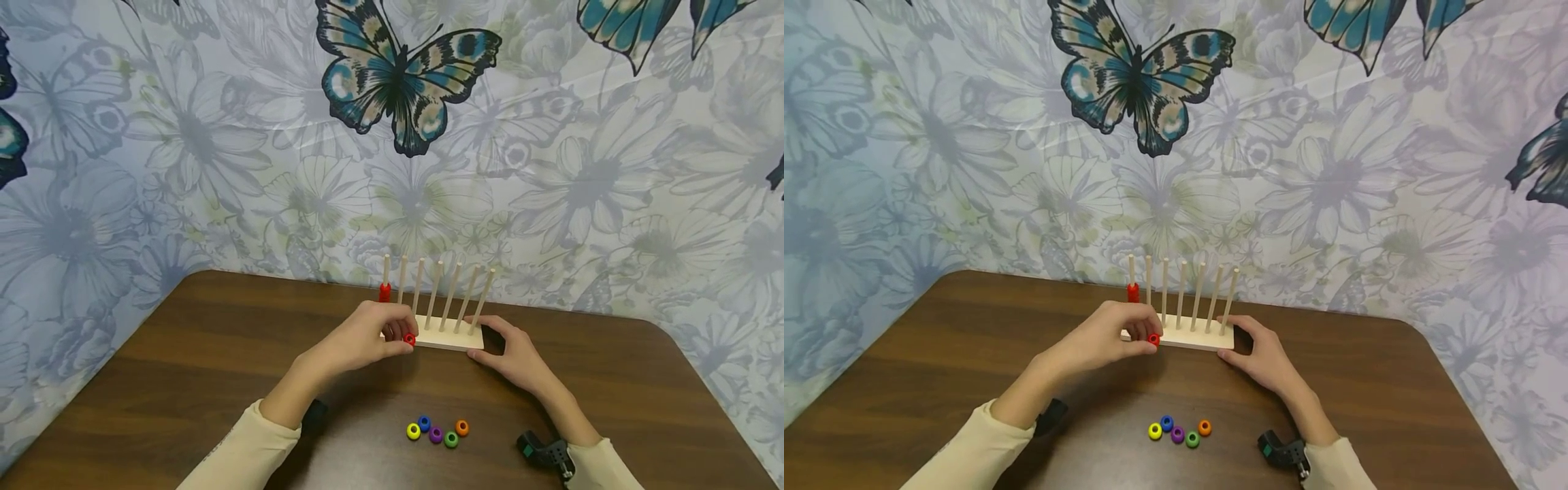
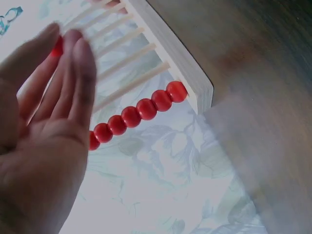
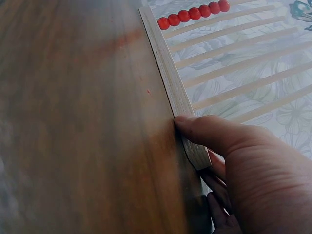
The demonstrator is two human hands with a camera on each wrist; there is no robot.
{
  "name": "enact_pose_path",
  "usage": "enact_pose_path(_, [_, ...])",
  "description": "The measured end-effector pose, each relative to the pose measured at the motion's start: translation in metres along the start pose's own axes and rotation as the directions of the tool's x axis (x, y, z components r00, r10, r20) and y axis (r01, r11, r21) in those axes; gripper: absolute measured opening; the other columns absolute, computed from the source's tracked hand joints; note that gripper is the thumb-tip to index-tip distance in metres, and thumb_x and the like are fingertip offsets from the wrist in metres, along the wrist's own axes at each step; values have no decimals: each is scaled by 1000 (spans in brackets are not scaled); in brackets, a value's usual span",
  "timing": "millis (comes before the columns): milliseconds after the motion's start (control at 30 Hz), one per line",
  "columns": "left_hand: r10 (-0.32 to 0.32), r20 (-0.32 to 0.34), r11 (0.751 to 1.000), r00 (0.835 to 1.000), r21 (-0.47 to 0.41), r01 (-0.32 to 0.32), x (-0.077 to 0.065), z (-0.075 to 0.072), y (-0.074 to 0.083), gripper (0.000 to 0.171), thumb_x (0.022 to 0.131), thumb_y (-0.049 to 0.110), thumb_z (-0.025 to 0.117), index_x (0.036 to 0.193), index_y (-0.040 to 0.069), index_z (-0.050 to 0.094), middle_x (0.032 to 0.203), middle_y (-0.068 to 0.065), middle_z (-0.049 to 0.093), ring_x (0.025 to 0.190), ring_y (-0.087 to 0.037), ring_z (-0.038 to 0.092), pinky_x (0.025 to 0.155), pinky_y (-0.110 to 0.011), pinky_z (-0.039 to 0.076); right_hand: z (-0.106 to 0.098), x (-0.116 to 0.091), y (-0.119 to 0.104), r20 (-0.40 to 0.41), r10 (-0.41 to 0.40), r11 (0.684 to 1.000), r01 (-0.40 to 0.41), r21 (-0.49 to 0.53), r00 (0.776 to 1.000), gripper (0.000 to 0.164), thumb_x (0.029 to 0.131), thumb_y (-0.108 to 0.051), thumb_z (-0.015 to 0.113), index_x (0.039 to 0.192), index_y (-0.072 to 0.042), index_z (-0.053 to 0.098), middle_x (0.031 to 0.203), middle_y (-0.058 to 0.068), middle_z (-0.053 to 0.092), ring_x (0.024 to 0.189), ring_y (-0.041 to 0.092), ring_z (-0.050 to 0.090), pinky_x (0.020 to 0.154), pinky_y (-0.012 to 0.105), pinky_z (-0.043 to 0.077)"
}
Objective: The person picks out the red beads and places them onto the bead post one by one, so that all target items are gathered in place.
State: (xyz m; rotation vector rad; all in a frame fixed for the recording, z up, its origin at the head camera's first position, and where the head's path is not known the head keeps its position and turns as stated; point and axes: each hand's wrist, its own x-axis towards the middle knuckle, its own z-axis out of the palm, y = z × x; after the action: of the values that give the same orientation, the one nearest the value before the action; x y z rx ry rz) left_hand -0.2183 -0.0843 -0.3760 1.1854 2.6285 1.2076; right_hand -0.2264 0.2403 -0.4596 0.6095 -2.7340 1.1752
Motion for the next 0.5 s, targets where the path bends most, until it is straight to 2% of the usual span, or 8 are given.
enact_pose_path(67, [7,-92,1000,996,-15,-8,1,-1,3,20,87,7,86,98,15,72,82,9,69,75,-4,64,72,-28,58,0,-1,1,0,2,1000,-2,6,1000,57,91,-28,85,142,-17,64,147,2,64,147,36,48,117,67,35])
enact_pose_path(133, [24,-184,999,983,-20,-28,3,-3,6,18,87,10,86,99,15,74,83,8,70,75,-4,64,72,-29,58,0,-3,2,-3,6,1000,-6,11,1000,56,91,-28,85,142,-18,64,147,1,64,147,36,49,118,67,35])
enact_pose_path(233, [42,-321,997,946,-42,-59,6,-9,11,18,87,11,87,100,14,76,84,6,72,71,-8,66,68,-29,58,0,-4,4,-5,12,1000,-12,16,1000,56,91,-29,85,142,-21,64,147,0,64,147,36,48,118,67,35])
enact_pose_path(300, [43,-415,995,909,-64,-76,9,-16,14,17,87,11,87,101,13,77,84,4,74,69,-10,67,66,-30,58,0,-3,4,-2,14,1000,-14,22,1000,56,91,-29,85,142,-21,64,148,0,63,147,36,48,118,67,34])
enact_pose_path(400, [27,-546,990,838,-100,-97,15,-28,18,18,87,11,88,102,12,78,83,0,75,68,-14,68,68,-28,58,0,-2,4,2,16,1000,-16,26,1000,57,91,-31,85,142,-21,64,149,1,62,148,36,47,118,67,34])
enact_pose_path(500, [1,-636,987,772,-121,-102,23,-37,21,18,88,10,87,103,9,78,87,-4,76,72,-16,68,73,-25,58,0,0,3,3,14,1000,-14,24,1000,57,90,-31,86,142,-21,64,149,1,62,147,35,48,118,66,35])
